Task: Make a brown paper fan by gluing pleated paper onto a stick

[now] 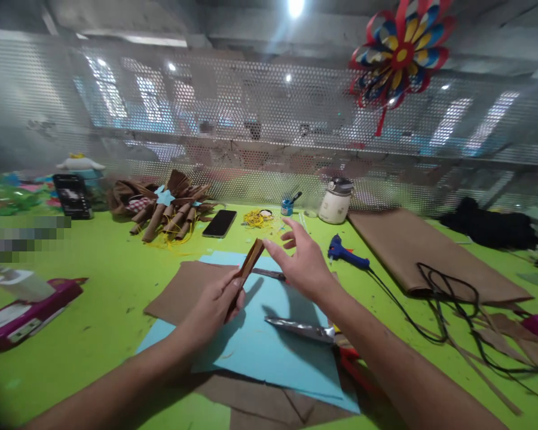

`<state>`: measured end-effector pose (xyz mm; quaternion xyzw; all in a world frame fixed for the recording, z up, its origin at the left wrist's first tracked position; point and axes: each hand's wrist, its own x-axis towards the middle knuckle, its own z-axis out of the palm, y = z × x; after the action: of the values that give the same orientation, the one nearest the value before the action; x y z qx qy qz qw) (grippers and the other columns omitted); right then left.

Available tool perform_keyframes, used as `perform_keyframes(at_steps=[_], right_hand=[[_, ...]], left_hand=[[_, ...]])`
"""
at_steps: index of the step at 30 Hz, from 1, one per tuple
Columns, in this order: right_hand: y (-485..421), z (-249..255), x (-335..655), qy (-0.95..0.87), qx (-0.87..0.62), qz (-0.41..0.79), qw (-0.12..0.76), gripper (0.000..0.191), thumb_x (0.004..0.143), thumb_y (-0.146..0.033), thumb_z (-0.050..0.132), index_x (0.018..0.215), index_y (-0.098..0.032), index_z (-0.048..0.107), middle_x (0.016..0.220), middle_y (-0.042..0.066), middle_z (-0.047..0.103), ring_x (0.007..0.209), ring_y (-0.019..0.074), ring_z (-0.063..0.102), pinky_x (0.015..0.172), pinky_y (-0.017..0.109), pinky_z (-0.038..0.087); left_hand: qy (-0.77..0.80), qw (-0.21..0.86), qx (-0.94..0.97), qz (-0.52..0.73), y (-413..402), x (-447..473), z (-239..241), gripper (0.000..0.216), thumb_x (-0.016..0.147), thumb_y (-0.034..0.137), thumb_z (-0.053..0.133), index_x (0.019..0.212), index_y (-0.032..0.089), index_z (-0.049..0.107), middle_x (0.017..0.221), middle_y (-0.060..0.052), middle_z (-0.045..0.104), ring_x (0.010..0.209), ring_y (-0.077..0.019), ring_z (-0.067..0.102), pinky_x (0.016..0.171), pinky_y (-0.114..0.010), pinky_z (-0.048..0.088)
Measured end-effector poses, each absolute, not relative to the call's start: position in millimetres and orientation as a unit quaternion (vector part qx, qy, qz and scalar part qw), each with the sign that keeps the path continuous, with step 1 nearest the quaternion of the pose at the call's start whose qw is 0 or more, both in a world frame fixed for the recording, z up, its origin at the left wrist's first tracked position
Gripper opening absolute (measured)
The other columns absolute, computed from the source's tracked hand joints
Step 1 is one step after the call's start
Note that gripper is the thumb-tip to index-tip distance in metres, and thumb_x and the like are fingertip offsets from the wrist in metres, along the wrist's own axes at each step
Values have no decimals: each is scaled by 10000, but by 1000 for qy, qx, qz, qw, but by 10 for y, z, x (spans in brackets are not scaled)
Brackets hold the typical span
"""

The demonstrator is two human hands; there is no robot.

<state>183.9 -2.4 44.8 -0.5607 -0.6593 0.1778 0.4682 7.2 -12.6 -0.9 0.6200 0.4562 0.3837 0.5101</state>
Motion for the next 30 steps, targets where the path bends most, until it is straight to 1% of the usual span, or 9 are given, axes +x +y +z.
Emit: perform_keyframes(at_steps=[2, 4, 7, 10, 15, 17, 19, 26, 30], right_hand=[[81, 333, 1800, -612, -565, 285, 474, 778, 756, -549, 627, 1386, -177, 360, 1127, 150, 588, 903, 236, 605, 713, 368, 503], [82, 245, 1699, -593, -547, 338, 484, 859, 703, -526, 691, 1411, -221, 312, 1179, 140, 560, 903, 231, 608, 727, 374, 512], [13, 186, 1557, -572, -508, 395, 509, 904, 666, -437, 743, 1415, -240, 275, 1038, 84, 599, 770, 194, 609, 655, 352, 523], [-12, 171, 1520, -545, -481, 440, 527, 869, 681, -351, 726, 1404, -214, 265, 861, 28, 604, 702, 179, 592, 598, 326, 514], [37, 122, 1581, -554, -489, 411, 534, 711, 699, -312, 683, 1326, -158, 387, 739, -7, 584, 671, 160, 543, 595, 301, 462], [53, 102, 1595, -557, -480, 412, 539, 671, 711, -313, 667, 1306, -145, 408, 692, -26, 561, 623, 141, 515, 570, 287, 438], [62, 92, 1601, -554, -464, 423, 547, 654, 712, -314, 665, 1289, -136, 416, 654, -43, 544, 586, 130, 505, 543, 276, 427], [80, 98, 1634, -528, -434, 450, 574, 553, 688, -342, 696, 1149, -125, 481, 540, -82, 524, 481, 117, 525, 463, 247, 411], [82, 101, 1659, -527, -442, 445, 573, 498, 698, -337, 694, 1111, -134, 507, 519, -83, 531, 456, 115, 528, 445, 240, 410]], left_hand=[[452, 473, 656, 376, -137, 71, -3, 253, 900, 357, 360, 818, 169, 509, 538, 45, 420, 454, -100, 361, 458, -232, 294], [443, 435, 693, 367, -147, 71, -10, 291, 917, 339, 330, 955, 145, 543, 570, 31, 444, 494, -116, 387, 508, -245, 324], [438, 381, 738, 343, -161, 67, -29, 390, 926, 309, 297, 1182, 111, 516, 625, 7, 479, 550, -143, 424, 575, -269, 351], [443, 334, 765, 326, -171, 56, -35, 448, 921, 281, 290, 1289, 102, 472, 634, -3, 496, 566, -161, 443, 609, -284, 358], [469, 313, 768, 303, -158, 35, -22, 453, 895, 241, 298, 1280, 100, 491, 683, -30, 555, 604, -176, 480, 645, -293, 368], [479, 318, 762, 297, -151, 35, -9, 449, 874, 216, 315, 1266, 99, 502, 759, -53, 590, 641, -178, 496, 655, -292, 369], [481, 328, 757, 295, -147, 40, 6, 442, 855, 199, 331, 1246, 104, 516, 761, -47, 591, 643, -173, 495, 641, -284, 364], [454, 424, 718, 315, -170, 79, 56, 330, 840, 241, 358, 1059, 122, 574, 562, 39, 441, 519, -131, 386, 524, -253, 312], [447, 504, 672, 309, -193, 88, 81, 321, 801, 254, 445, 1084, 150, 553, 521, 71, 387, 468, -109, 324, 469, -237, 265]])
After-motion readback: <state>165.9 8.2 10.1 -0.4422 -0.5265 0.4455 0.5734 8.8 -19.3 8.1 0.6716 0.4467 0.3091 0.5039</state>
